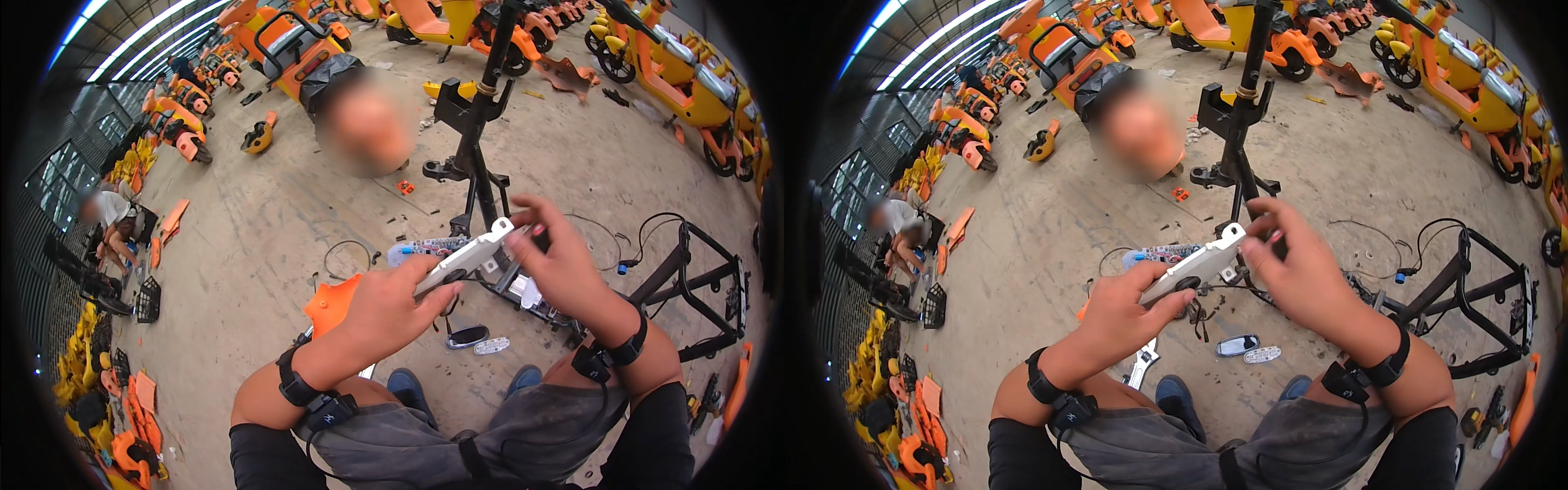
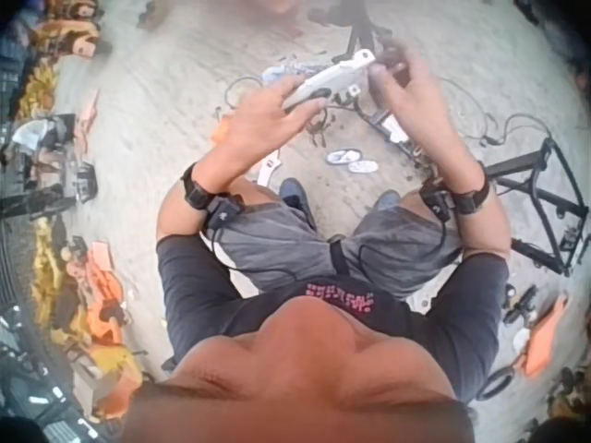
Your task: The person uses a screwdriver to remove screws from a white plastic housing, separates the casing, and then reassembles it by aligning the parts and tightening the screws. The person handles the housing and internal components directly while working in a workshop.
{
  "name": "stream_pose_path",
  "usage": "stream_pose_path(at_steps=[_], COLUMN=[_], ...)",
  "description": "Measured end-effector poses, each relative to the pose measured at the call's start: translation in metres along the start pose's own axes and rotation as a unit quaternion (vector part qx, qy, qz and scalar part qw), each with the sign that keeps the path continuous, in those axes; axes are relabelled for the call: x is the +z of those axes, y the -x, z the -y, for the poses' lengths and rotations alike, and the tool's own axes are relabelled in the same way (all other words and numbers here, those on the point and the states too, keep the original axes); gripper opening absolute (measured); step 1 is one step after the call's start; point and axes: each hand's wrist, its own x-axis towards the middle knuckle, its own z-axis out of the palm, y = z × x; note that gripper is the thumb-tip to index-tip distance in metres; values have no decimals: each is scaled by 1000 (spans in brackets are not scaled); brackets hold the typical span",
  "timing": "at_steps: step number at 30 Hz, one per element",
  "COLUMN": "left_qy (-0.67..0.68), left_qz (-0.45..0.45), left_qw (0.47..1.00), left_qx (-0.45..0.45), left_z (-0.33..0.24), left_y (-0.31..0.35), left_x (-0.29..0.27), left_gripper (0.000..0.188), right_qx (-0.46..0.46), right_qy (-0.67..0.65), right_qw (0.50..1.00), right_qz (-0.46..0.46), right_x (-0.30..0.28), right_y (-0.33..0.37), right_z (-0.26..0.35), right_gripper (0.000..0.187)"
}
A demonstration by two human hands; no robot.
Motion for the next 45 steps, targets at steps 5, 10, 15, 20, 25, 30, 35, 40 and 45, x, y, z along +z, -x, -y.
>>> stream_pose_path(at_steps=[5,10,15,20,25,30,35,40,45], left_qy=[-58,-73,-68,-64,-48,-75,-70,-65,-52], left_qz=[-4,7,32,31,4,-4,1,10,4], left_qw=[998,997,997,997,996,993,994,996,998], left_qx=[1,14,7,27,71,86,80,60,46], left_z=[4,3,-1,-5,-3,-2,-1,1,-2], left_y=[0,-1,-2,0,0,1,2,4,6], left_x=[2,6,8,7,10,9,9,9,8], left_gripper=[27,29,30,30,30,31,30,28,27], right_qx=[-128,-367,-361,-314,-332,-317,-307,-275,-262], right_qy=[-123,-109,-59,-177,-183,-189,-189,-196,-163], right_qw=[978,912,918,918,920,925,929,940,951], right_qz=[-112,-150,-151,-164,-98,-93,-83,-42,-18], right_x=[-13,-26,-29,-17,-13,-9,-9,-13,-14], right_y=[5,12,20,14,10,9,9,11,11], right_z=[5,16,9,15,3,2,1,7,10], right_gripper=[37,31,47,38,31,28,26,23,24])
